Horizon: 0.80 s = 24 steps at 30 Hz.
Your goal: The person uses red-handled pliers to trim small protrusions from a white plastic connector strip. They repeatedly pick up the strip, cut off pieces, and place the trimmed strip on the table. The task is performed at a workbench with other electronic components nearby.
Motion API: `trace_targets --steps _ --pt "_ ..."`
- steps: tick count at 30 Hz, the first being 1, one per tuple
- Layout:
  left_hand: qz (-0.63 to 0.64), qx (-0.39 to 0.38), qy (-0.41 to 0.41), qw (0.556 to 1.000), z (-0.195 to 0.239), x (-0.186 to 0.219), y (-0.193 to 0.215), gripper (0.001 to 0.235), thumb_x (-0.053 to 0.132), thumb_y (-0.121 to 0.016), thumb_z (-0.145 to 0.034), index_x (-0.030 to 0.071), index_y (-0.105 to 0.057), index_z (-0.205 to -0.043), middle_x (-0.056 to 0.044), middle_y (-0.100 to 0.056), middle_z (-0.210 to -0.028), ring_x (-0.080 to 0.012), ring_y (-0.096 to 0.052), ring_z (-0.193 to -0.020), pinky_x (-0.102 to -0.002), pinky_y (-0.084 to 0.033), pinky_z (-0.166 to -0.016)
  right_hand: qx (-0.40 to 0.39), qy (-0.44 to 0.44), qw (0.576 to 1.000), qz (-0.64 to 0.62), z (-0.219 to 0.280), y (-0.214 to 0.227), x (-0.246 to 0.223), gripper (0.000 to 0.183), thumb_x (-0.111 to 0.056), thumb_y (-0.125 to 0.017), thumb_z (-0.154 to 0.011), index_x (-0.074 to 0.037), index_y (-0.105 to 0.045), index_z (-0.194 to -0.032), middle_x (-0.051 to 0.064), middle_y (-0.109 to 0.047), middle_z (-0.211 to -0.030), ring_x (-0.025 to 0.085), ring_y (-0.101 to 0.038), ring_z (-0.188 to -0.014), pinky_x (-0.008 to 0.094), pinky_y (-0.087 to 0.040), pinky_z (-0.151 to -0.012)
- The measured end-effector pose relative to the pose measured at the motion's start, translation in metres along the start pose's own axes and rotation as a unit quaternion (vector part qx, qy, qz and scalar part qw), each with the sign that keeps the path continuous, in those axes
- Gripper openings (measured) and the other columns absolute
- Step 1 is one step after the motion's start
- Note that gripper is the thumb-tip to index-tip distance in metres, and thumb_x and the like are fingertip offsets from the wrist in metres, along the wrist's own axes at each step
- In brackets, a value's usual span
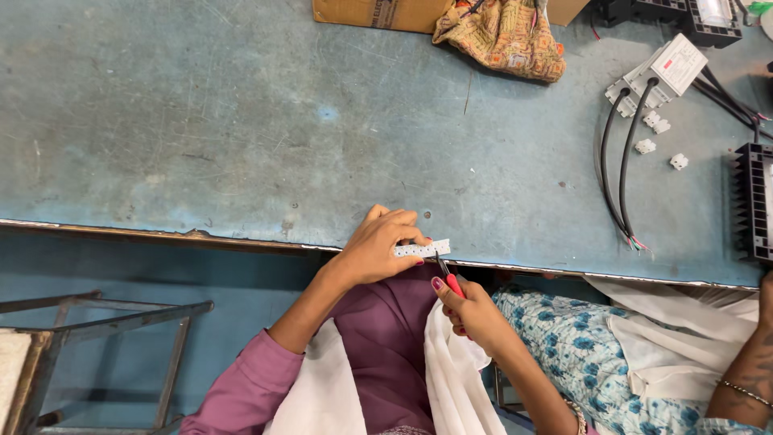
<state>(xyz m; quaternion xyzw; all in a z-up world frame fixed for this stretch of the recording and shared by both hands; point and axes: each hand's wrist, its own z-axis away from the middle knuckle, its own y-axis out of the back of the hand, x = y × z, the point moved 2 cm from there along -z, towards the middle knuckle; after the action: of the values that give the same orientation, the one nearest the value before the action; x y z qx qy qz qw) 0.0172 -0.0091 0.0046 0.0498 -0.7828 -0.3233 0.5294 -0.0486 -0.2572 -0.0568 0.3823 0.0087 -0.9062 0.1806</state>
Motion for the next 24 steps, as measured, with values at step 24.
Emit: trace_targets --steps 24 --pt "0.004 0.008 -0.008 1.0 0.001 -0.004 -0.002 0.029 0.023 -0.078 -0.076 0.012 -0.079 -0.102 -0.004 -0.058 -0.086 -0.022 -0.057 -0.089 -0.036 -0.039 -0.096 0.235 0.19 0.818 0.49 0.042 -0.025 -0.06 0.033 -0.031 -0.062 -0.096 0.001 -0.055 -0.096 0.025 -0.069 -0.086 0.046 -0.068 -0.079 0.055 -0.054 -0.071"
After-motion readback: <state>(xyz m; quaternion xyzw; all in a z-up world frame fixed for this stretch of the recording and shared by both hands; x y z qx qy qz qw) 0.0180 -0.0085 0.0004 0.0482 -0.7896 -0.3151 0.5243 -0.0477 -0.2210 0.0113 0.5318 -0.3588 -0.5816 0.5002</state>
